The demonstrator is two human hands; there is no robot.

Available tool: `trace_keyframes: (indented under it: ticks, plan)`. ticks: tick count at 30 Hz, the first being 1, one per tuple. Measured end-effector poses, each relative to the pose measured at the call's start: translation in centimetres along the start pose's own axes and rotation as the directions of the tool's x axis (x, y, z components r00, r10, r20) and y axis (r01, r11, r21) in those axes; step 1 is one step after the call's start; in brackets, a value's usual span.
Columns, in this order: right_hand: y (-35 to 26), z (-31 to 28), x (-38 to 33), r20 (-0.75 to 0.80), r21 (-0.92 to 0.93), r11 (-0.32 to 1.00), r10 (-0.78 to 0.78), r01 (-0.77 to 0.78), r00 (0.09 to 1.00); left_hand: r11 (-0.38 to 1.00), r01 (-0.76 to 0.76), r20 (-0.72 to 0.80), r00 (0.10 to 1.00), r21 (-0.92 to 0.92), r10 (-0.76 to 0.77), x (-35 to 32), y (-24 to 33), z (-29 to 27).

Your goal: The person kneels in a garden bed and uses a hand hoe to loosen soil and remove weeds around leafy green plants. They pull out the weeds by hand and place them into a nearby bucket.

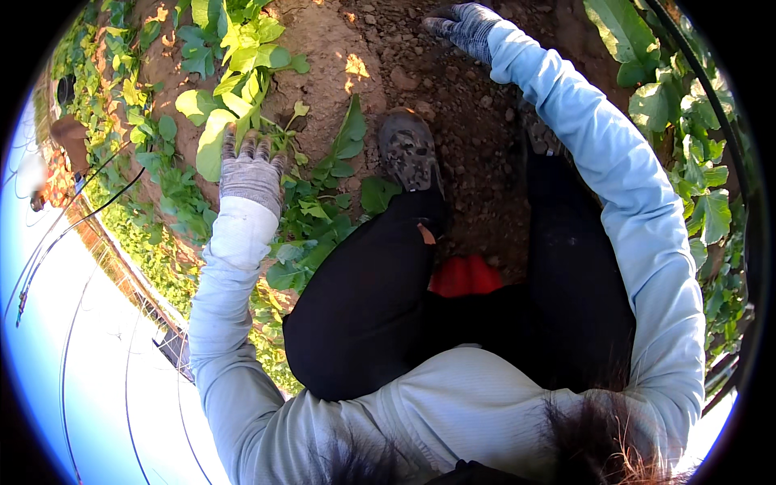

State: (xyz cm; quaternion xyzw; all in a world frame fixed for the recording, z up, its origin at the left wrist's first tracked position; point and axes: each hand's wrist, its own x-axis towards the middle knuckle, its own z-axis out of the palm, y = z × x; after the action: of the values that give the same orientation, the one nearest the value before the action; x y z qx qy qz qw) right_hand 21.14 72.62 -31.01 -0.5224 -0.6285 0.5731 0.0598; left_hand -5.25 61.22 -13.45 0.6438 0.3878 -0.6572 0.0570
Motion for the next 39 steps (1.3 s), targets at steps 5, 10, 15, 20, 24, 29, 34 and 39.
trace_keyframes:
  ticks: [5,10,15,20,24,29,34,39]
  plan:
    - [1.1,-0.8,0.6,-0.112,-0.041,0.979,0.193,-0.198,0.975,0.998,-0.062,-0.115,0.992,-0.029,0.058,0.2,-1.3,2.3]
    - [1.9,-2.4,0.5,-0.252,-0.046,0.985,0.149,-0.166,0.956,0.994,-0.047,-0.155,0.987,-0.099,0.031,-0.4,-1.9,3.4]
    - [5.1,-3.4,1.4,-0.35,-0.489,0.804,0.174,-0.338,0.92,0.983,-0.08,-0.236,0.971,-0.163,0.04,-0.7,-1.4,2.6]
    - [4.7,-3.6,1.2,-0.248,-0.561,0.717,0.331,-0.414,0.91,0.882,-0.251,-0.493,0.87,-0.398,0.026,-1.1,0.0,-0.8]
    - [3.3,-3.2,2.1,-0.327,-0.449,0.764,0.343,-0.464,0.881,0.548,-0.688,-0.802,0.596,-0.476,0.051,-2.6,1.4,-5.2]
    - [3.0,-3.0,4.1,-0.397,-0.238,0.762,0.49,-0.603,0.776,0.081,-0.967,-0.951,0.254,-0.244,0.174,-2.7,4.3,-8.5]
    - [5.8,-2.7,4.1,-0.503,0.17,0.857,0.5,-0.486,0.705,0.072,-0.905,-0.859,0.422,-0.42,0.291,-2.1,4.5,-6.9]
    - [3.6,-5.1,3.9,-0.636,0.103,0.878,0.419,-0.467,0.648,-0.04,-0.914,-0.907,0.393,-0.403,0.153,-2.0,4.3,-6.7]
